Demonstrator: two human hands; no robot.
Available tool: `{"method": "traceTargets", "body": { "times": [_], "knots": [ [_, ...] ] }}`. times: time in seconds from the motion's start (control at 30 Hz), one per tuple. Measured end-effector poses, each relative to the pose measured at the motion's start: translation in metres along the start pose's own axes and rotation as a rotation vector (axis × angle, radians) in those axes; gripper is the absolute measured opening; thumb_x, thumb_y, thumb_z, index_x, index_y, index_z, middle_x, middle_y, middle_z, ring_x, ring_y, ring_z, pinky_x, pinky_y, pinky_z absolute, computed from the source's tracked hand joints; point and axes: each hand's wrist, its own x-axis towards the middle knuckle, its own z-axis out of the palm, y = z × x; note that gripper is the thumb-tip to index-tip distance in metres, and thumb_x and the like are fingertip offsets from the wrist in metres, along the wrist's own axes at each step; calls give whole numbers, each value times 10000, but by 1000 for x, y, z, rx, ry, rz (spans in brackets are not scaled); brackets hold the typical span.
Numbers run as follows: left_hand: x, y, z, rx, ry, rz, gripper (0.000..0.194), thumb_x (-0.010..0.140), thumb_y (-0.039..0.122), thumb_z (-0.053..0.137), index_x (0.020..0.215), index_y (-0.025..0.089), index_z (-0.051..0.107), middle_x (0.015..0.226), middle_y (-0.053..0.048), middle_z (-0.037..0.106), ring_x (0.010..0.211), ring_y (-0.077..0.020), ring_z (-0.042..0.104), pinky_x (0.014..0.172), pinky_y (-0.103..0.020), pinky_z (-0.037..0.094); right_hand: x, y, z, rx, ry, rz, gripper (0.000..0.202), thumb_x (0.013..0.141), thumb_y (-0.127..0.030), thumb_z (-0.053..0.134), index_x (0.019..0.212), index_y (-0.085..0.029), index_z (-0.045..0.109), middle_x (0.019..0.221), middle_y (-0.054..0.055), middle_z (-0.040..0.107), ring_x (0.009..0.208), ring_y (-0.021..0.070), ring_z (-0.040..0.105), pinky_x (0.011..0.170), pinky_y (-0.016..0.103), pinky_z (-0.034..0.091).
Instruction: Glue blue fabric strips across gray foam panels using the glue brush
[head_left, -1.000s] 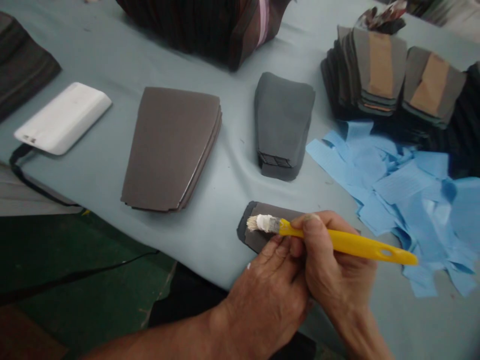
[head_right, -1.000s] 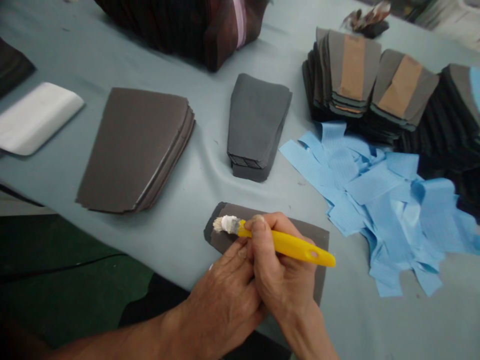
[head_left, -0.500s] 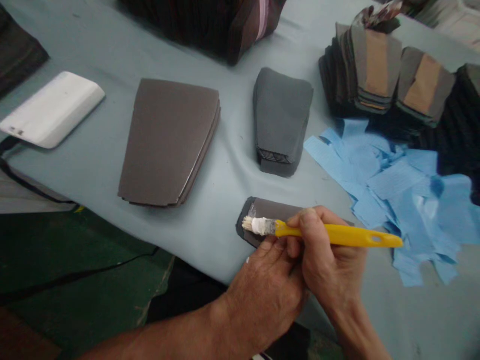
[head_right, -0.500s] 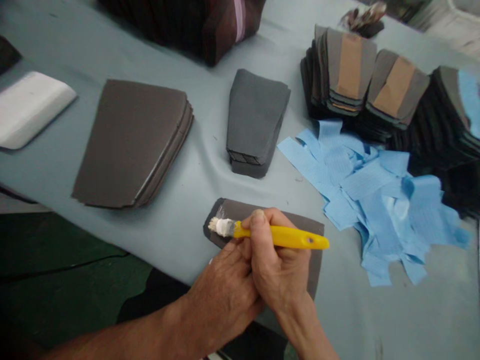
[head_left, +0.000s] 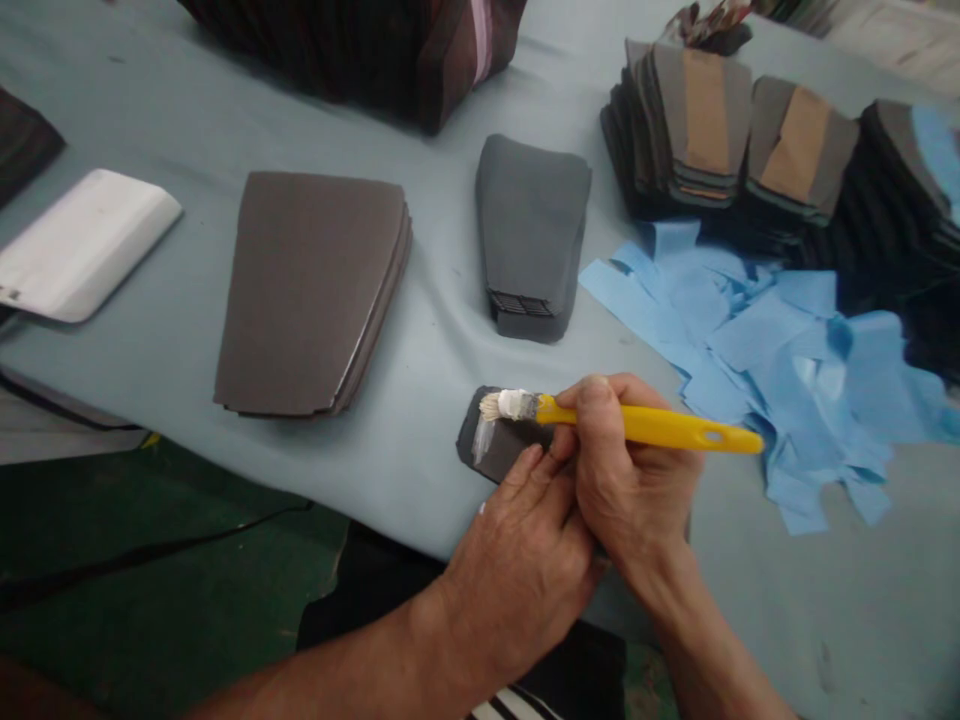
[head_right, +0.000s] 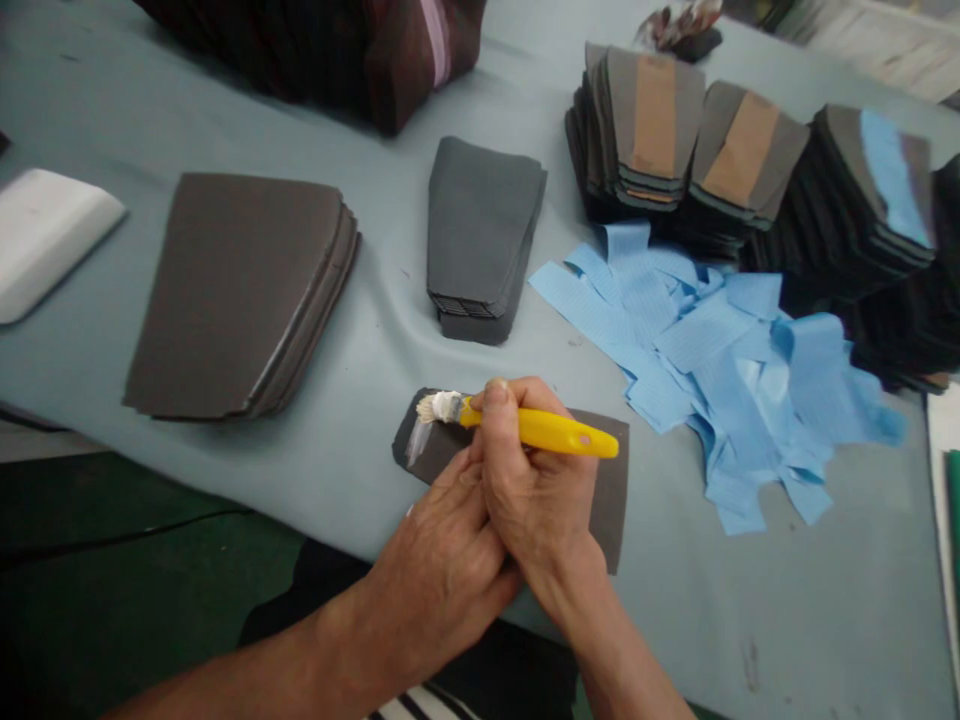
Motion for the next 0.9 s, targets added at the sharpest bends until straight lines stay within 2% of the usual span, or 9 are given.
{"method": "traceTargets", "body": {
  "times": [0.23, 0.33, 0.5, 0.57, 0.67, 0.8, 0.9],
  "knots": [
    [-1, -1, -1, -40, 10, -7, 461, 1051, 277, 616, 1447, 42, 624, 1458, -217, 687, 1502, -341, 544, 1321, -515, 380, -1, 4, 0, 45, 17, -28, 320, 1028, -387, 636, 751, -227, 652, 546, -58, 619, 460, 88, 588, 496, 197, 510],
    [0, -2, -2, -63, -3, -23, 491, 1073, 289, 569, 1493, 35, 575, 1491, -222, 664, 1508, -335, 537, 1302, -527, 410, -4, 5, -2, 34, 28, -64, 308, 1038, -394, 640, 779, -231, 673, 596, -57, 644, 496, 90, 603, 517, 208, 515],
    [1, -3, -10, -49, -95, -51, 474, 1082, 328, 547, 1494, 95, 560, 1587, -157, 601, 1513, -324, 533, 1256, -560, 470, -9, -6, -14, 96, 188, -105, 311, 1034, -394, 631, 771, -235, 680, 570, -56, 610, 485, 106, 600, 510, 229, 517],
    [2, -2, -14, 16, -135, -36, 455, 1079, 323, 537, 1482, 115, 558, 1588, -139, 604, 1498, -335, 549, 1227, -576, 499, -9, -11, -28, 117, 272, -105, 322, 1036, -414, 626, 778, -230, 683, 556, -57, 584, 477, 107, 585, 517, 239, 515],
    [3, -3, -15, 129, -118, 22, 392, 1084, 275, 497, 1435, 120, 575, 1556, -152, 629, 1471, -350, 575, 1198, -584, 516, -9, -10, -60, 130, 407, -115, 307, 1028, -395, 632, 785, -217, 687, 578, -60, 582, 456, 92, 543, 491, 235, 471],
    [2, -8, -9, 193, -71, 77, 372, 1084, 252, 503, 1424, 123, 581, 1547, -165, 628, 1474, -343, 567, 1219, -551, 475, -15, 10, -112, 79, 567, -87, 309, 1023, -369, 610, 767, -210, 680, 542, -76, 556, 421, 81, 511, 483, 228, 439],
    [1, -11, -8, 218, -74, 104, 382, 1084, 271, 524, 1429, 116, 584, 1545, -173, 626, 1492, -333, 548, 1257, -531, 422, -27, 31, -140, 66, 616, -16, 333, 1024, -408, 614, 767, -206, 674, 496, -86, 515, 416, 82, 488, 493, 228, 424]
  ]
}}
